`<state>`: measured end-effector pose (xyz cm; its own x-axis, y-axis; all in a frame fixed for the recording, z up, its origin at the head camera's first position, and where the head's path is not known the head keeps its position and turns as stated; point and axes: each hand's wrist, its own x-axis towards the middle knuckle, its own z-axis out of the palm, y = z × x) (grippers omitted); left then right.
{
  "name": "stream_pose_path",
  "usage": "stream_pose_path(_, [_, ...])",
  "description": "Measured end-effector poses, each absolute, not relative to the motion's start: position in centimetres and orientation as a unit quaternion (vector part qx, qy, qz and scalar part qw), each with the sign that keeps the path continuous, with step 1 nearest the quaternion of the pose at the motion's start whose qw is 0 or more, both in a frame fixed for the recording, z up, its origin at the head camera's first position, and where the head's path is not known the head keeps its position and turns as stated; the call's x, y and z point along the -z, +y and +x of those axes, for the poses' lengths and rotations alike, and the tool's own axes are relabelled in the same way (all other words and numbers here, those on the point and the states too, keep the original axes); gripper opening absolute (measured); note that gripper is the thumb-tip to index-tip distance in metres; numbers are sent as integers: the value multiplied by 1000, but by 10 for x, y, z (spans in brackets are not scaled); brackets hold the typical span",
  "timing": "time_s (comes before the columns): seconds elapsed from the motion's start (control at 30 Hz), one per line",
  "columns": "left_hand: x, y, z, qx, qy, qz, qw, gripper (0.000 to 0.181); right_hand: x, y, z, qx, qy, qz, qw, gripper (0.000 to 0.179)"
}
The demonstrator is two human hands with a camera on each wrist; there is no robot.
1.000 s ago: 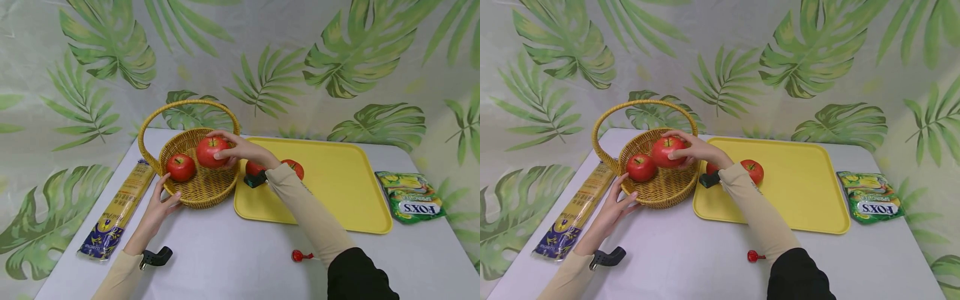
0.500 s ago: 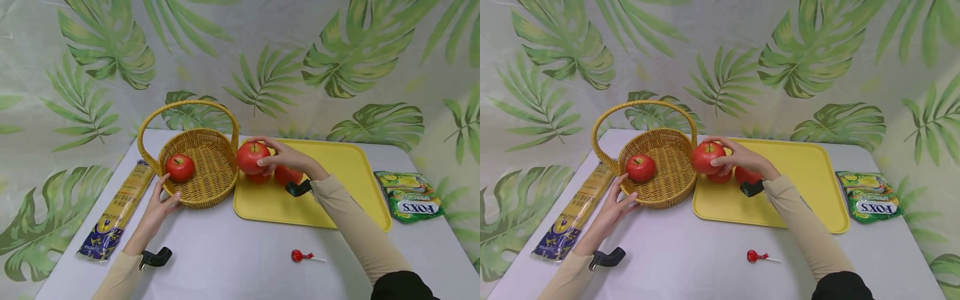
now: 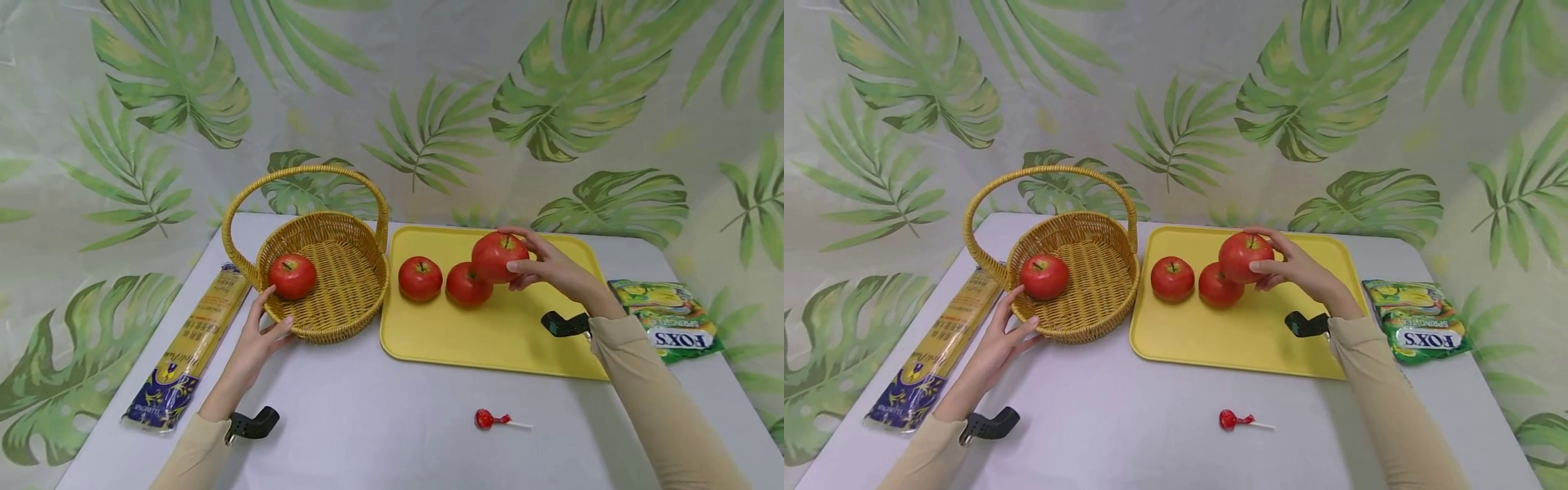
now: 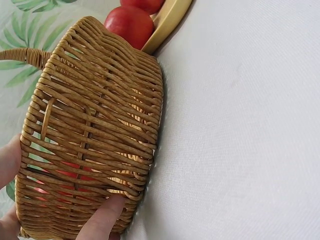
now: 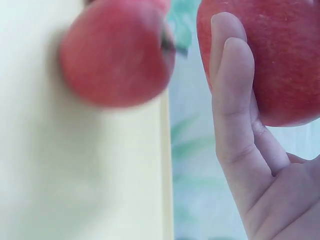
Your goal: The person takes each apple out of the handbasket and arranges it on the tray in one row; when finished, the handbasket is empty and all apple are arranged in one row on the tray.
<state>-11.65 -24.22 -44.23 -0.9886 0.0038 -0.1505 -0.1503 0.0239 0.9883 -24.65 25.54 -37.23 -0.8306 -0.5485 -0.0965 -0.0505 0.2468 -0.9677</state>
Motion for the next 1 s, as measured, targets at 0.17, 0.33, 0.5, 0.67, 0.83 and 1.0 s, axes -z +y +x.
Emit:
stream_pose_path(0.17, [441, -242, -117, -695, 715, -53, 58, 74, 380, 285, -236, 587, 767, -172, 194, 58])
stream_pose_path(0.33, [439, -241, -116, -692, 718, -54, 59, 74, 400, 305, -228, 587, 774, -144, 189, 57])
stream_pose_path(0.5, [438, -241, -116, -696, 714, -53, 61, 74, 423, 313, -222, 580, 783, -116, 193, 60])
stream_pose_path(0.67, [439, -242, -116, -699, 711, -51, 61, 74, 433, 311, -220, 580, 781, -106, 206, 62])
stream_pose_path(0.83, [440, -242, -115, -700, 710, -49, 59, 73, 436, 307, -221, 578, 778, -115, 216, 65])
stream_pose_path(1.0, [441, -242, -116, -698, 712, -48, 59, 74, 435, 304, -223, 578, 774, -106, 234, 66])
